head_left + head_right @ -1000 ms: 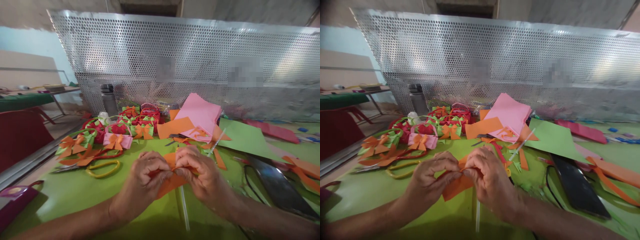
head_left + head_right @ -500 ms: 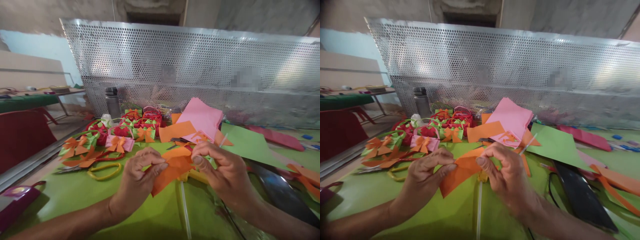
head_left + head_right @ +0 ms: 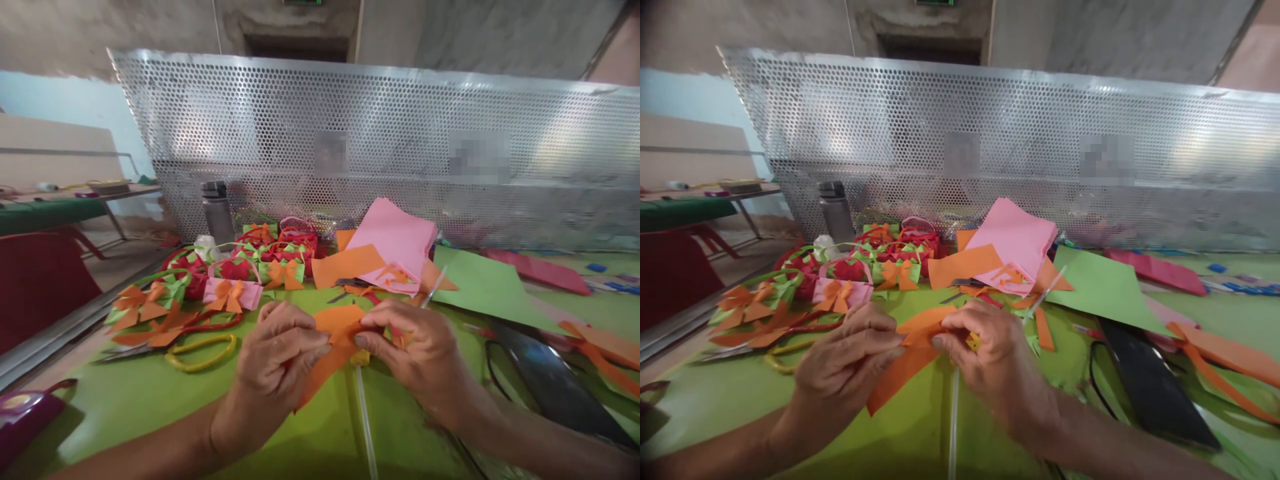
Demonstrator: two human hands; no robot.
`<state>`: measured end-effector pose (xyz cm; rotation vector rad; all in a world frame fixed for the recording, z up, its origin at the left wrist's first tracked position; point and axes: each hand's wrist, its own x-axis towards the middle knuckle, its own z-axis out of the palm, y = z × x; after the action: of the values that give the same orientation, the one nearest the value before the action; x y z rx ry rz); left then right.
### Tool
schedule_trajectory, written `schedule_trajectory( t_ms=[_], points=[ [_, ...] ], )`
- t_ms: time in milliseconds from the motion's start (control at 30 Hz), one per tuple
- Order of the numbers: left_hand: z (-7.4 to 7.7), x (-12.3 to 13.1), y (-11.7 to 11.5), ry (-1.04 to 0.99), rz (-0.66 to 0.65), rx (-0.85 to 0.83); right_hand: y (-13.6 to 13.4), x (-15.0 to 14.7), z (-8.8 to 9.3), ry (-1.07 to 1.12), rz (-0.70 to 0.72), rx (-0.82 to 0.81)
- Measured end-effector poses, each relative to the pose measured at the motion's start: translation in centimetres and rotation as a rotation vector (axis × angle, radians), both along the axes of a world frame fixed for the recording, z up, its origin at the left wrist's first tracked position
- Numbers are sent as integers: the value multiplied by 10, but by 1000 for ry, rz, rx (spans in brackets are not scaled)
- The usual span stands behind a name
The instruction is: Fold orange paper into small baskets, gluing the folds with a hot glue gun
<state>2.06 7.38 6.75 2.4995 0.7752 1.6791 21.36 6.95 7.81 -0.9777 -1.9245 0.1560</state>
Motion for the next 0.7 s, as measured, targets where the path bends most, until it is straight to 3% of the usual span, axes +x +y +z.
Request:
schedule_trajectory(
  t_ms=[200, 700],
  points=[
    [1, 2, -2, 20, 28, 16, -2, -1, 1, 23, 15, -1],
    [-1, 5, -1, -17, 16, -188, -5, -2, 1, 8, 2, 16]
  ],
)
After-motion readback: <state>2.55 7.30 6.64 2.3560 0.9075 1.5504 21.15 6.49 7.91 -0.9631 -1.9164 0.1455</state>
